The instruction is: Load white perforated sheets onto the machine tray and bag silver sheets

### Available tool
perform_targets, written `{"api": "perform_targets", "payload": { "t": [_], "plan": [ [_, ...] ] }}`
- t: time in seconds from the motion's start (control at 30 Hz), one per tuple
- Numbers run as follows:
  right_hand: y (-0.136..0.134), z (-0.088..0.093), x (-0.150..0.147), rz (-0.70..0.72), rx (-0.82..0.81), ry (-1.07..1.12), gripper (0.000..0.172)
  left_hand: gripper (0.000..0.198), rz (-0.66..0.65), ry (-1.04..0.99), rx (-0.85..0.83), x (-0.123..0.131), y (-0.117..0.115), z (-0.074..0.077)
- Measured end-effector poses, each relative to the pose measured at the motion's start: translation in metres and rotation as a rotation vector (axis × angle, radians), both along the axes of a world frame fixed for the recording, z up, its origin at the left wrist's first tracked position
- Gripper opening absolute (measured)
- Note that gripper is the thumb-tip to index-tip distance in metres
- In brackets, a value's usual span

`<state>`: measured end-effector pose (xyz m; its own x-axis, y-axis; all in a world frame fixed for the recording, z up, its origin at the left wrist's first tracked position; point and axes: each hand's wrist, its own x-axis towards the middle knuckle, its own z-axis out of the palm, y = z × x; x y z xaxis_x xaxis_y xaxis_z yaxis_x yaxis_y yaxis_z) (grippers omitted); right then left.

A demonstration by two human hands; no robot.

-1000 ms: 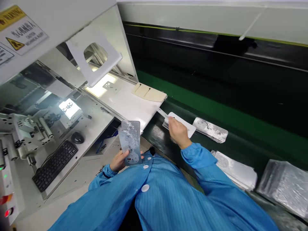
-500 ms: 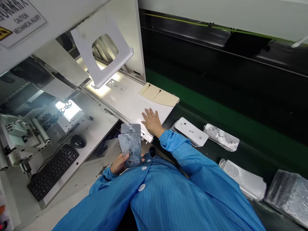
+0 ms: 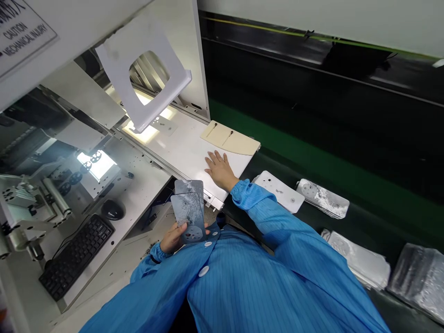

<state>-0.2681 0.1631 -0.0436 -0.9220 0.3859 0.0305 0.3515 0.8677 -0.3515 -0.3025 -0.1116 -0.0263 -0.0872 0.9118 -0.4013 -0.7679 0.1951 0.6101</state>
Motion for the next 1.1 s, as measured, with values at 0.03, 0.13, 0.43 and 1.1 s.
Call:
{"api": "perform_targets", "payload": {
  "t": [0.03, 0.13, 0.43, 1.1],
  "plan": [
    [0.000, -0.001, 0.000, -0.004, -0.008, 0.009, 0.048, 0.038, -0.004, 0.000, 0.004, 0.000, 0.000, -0.001],
    [-0.001, -0.002, -0.002, -0.021, -0.038, 0.041, 0.047, 0.037, -0.017, 0.001, 0.019, -0.002, -0.002, -0.005],
    [-0.025, 0.065, 0.036, -0.040, -0.215, 0.277, 0.049, 0.048, -0.116, 0.062, 0.026, -0.003, 0.004, 0.009],
    [-0.052, 0.121, 0.199, 0.052, -0.041, 0.389, 0.026, 0.036, -0.618, 0.242, 0.096, 0.052, 0.085, 0.041]
  ]
}}
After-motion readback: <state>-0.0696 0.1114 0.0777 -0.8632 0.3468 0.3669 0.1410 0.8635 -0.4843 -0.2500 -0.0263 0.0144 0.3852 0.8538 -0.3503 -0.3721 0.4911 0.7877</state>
